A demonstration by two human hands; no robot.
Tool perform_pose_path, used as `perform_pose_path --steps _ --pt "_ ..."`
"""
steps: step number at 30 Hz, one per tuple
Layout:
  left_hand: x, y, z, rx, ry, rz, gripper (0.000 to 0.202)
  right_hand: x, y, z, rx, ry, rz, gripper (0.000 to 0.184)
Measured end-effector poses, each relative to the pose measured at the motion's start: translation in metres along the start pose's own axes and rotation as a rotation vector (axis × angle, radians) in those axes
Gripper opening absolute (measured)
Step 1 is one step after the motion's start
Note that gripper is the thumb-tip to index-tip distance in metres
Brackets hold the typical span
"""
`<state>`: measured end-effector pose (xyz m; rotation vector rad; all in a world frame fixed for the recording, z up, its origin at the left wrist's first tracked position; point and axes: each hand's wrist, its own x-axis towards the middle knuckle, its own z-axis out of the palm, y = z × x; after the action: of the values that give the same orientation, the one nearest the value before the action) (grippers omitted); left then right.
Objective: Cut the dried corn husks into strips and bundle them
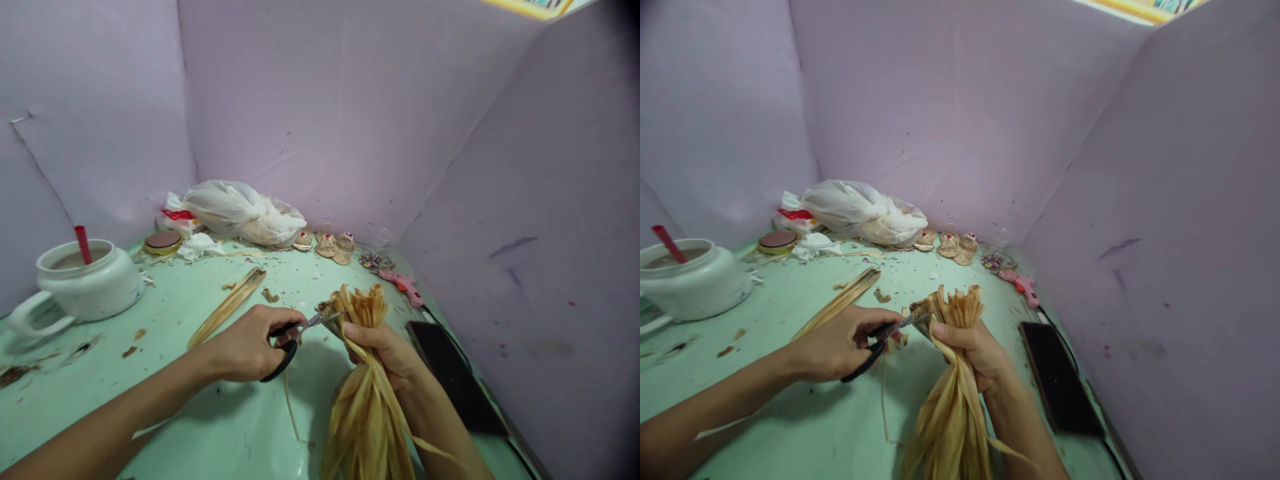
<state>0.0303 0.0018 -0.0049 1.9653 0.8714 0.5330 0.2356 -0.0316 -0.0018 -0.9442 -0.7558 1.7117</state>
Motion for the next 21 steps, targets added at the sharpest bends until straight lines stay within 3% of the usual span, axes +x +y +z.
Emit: perform_pose_path --steps 5,13,17,21 --pt "-0.001 0.005 0.004 0.012 -0.001 0.020 0.021 0.001 0.003 0.003 -0.010 -0.094 0.044 0.036" --pt "0.004 -0.009 0.011 -0.081 -0.074 -0.004 0.017 -0.001 -0.002 -0.005 -0.058 -0.058 0.101 0.030" --pt "0.004 -0.010 0.008 -0.021 -0.016 0.034 0.020 -0.004 -0.007 0.001 -0.056 -0.024 0.069 0.022" --pt "0.004 -0.012 0.007 0.067 0.030 0.107 0.024 -0.006 -0.005 -0.002 0.024 -0.009 0.173 0.017"
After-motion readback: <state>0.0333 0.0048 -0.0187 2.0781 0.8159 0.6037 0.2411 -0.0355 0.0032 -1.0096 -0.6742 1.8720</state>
